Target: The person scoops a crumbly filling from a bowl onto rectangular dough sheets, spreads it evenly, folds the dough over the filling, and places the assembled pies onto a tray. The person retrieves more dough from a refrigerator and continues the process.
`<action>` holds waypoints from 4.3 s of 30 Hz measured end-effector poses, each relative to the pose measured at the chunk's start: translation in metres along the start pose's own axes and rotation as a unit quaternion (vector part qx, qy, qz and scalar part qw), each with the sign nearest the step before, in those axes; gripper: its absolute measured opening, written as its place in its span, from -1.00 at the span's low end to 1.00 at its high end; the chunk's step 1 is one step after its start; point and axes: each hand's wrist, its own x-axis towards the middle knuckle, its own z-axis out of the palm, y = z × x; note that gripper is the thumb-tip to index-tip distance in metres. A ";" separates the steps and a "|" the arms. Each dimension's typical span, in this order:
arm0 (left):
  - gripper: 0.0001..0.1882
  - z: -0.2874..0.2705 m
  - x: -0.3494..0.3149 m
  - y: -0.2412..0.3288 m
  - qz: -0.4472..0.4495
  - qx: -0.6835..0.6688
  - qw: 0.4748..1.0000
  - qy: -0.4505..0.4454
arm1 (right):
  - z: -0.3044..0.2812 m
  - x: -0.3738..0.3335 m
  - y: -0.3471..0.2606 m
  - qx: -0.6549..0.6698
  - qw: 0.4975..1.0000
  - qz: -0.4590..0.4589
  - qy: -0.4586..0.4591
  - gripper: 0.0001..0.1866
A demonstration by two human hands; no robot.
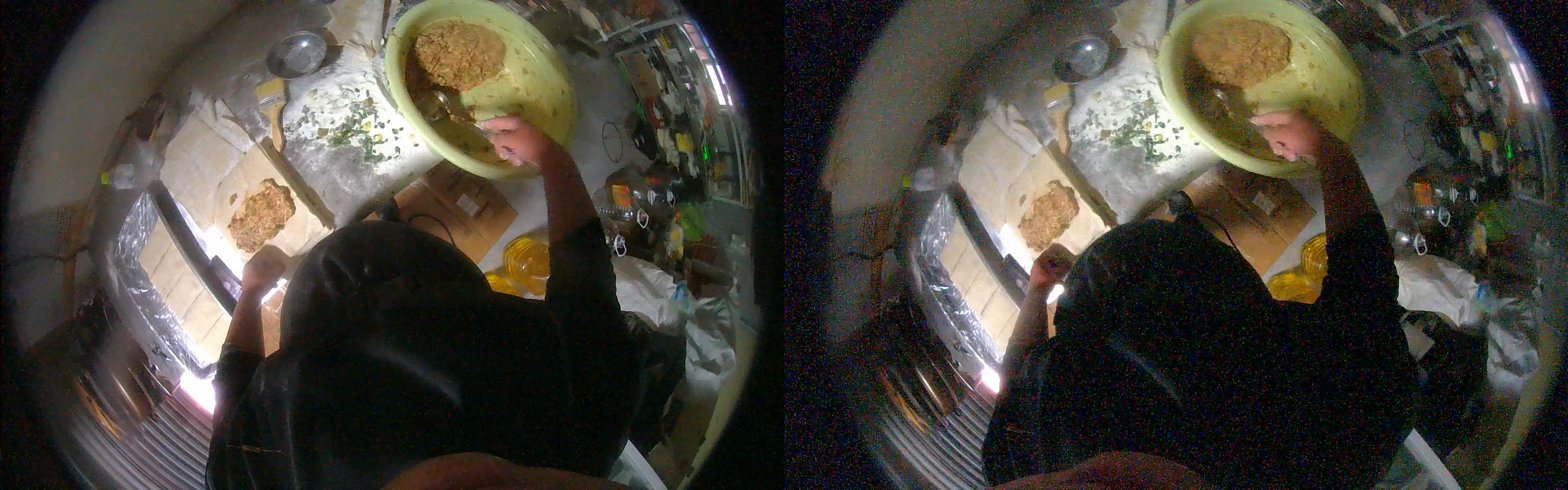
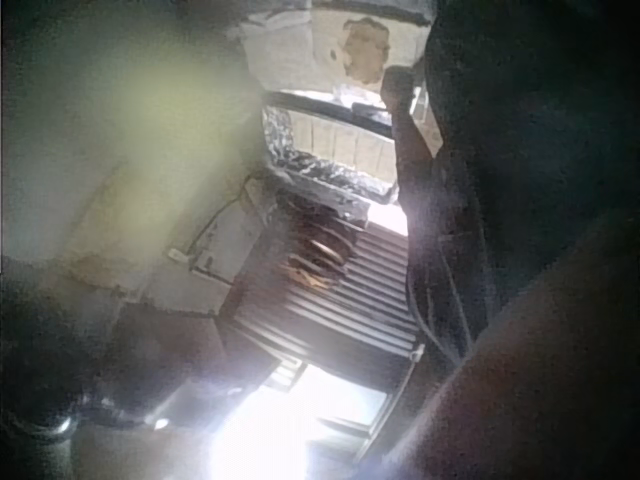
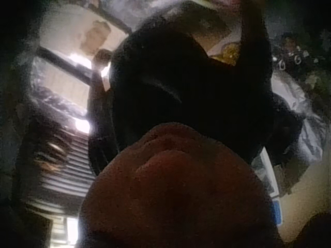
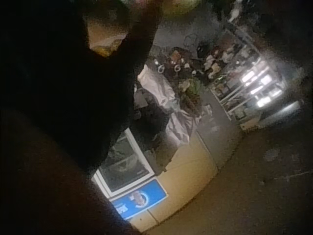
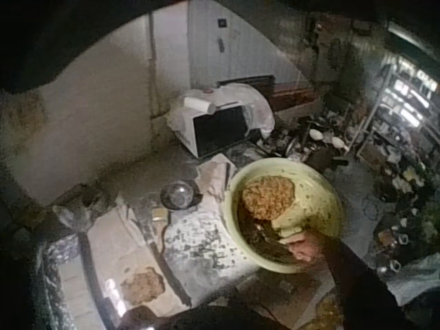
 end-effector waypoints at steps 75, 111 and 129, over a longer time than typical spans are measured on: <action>-0.53 -0.001 -0.025 0.045 0.059 0.111 0.990 0.063 | 0.016 0.114 0.054 -0.415 0.832 -0.100 0.355 -0.67; -0.74 0.002 -0.043 0.032 0.098 0.287 0.932 0.196 | 0.382 0.128 -0.066 -0.480 0.824 -0.298 -0.047 -0.77; -0.25 -0.026 0.011 0.054 0.212 0.355 0.870 0.268 | 0.390 0.210 -0.148 -0.441 0.862 -0.234 0.086 -0.77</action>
